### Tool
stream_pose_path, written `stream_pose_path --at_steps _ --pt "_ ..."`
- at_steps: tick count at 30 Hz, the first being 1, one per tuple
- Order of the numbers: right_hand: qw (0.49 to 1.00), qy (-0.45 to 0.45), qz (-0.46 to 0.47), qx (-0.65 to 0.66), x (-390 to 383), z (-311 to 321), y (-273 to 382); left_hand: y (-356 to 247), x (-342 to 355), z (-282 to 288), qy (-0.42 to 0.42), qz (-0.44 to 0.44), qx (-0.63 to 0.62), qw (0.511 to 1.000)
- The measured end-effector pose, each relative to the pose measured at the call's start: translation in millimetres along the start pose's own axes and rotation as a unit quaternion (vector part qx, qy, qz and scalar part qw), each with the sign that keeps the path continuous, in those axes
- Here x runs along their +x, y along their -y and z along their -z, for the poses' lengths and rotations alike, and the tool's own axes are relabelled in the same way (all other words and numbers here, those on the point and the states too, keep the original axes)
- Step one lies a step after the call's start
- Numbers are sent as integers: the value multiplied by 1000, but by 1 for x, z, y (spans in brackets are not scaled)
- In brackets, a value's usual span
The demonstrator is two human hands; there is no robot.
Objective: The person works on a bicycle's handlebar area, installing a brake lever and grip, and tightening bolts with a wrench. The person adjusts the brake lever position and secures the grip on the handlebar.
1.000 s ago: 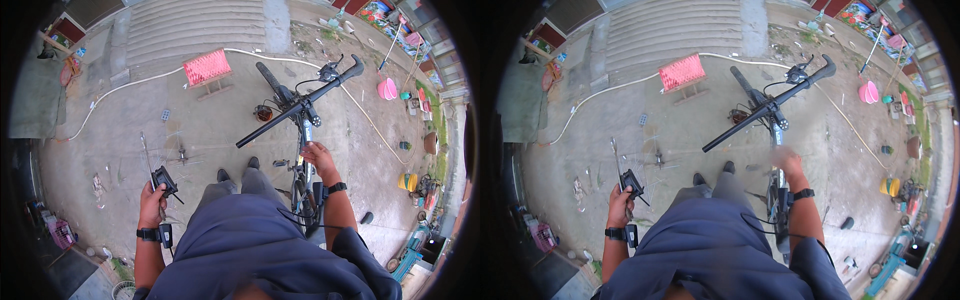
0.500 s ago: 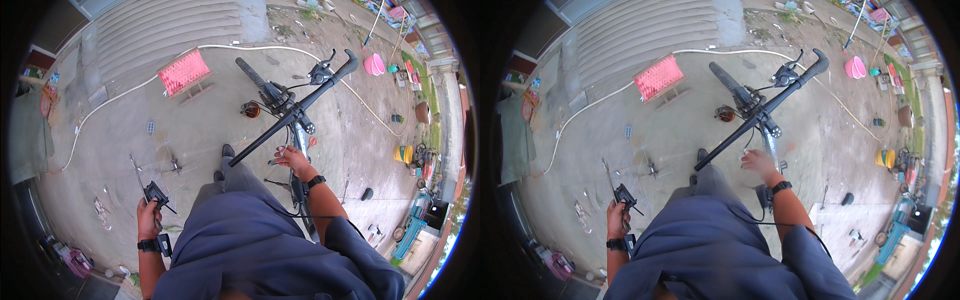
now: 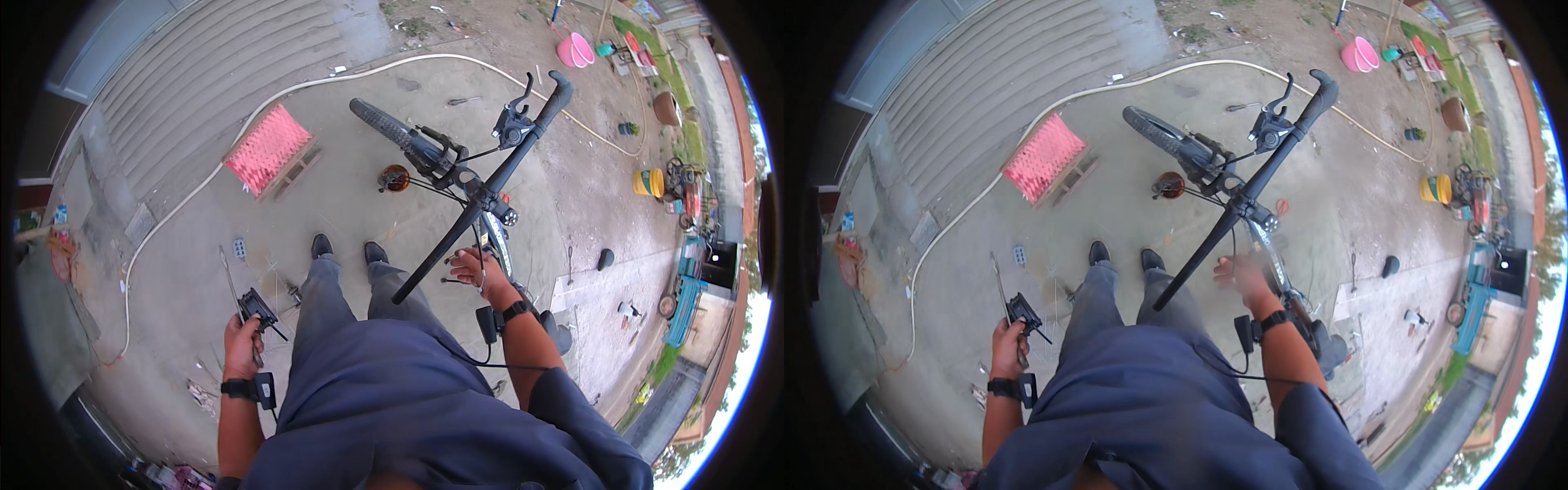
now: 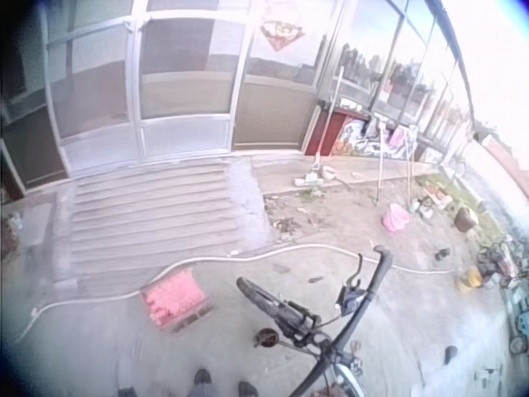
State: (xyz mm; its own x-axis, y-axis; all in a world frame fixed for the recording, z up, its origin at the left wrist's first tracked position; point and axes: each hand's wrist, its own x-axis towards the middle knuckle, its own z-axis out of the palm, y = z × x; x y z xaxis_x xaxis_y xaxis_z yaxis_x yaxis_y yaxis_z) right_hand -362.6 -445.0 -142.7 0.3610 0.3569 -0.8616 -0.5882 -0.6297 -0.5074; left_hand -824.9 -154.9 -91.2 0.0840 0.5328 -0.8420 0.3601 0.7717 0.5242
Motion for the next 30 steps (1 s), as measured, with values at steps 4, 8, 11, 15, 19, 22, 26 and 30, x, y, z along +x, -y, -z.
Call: stream_pose_path --at_steps 4,8,11,15,19,22,26,30 --pt "999 -35 2 28 -15 -19 -24 -41 39 8 57 -30 62 996" --pt "995 -60 1 85 -29 -36 -43 -80 58 -2 69 -44 115 990" --pt "992 -69 0 107 -32 -41 -53 -105 63 -18 71 -34 168 983" --pt "984 -79 16 159 -30 -39 -64 -127 69 -49 83 -71 224 969" --pt "975 -109 18 192 -35 -32 -79 -152 75 -76 117 -65 266 955" --pt "963 -147 13 227 -45 -34 -88 -177 85 -98 140 -55 311 939" --pt "943 -195 -17 269 -59 -58 -90 -215 112 -132 198 -46 390 898" --pt "916 -229 -13 328 -74 -111 -84 -256 142 -168 277 -50 459 843"
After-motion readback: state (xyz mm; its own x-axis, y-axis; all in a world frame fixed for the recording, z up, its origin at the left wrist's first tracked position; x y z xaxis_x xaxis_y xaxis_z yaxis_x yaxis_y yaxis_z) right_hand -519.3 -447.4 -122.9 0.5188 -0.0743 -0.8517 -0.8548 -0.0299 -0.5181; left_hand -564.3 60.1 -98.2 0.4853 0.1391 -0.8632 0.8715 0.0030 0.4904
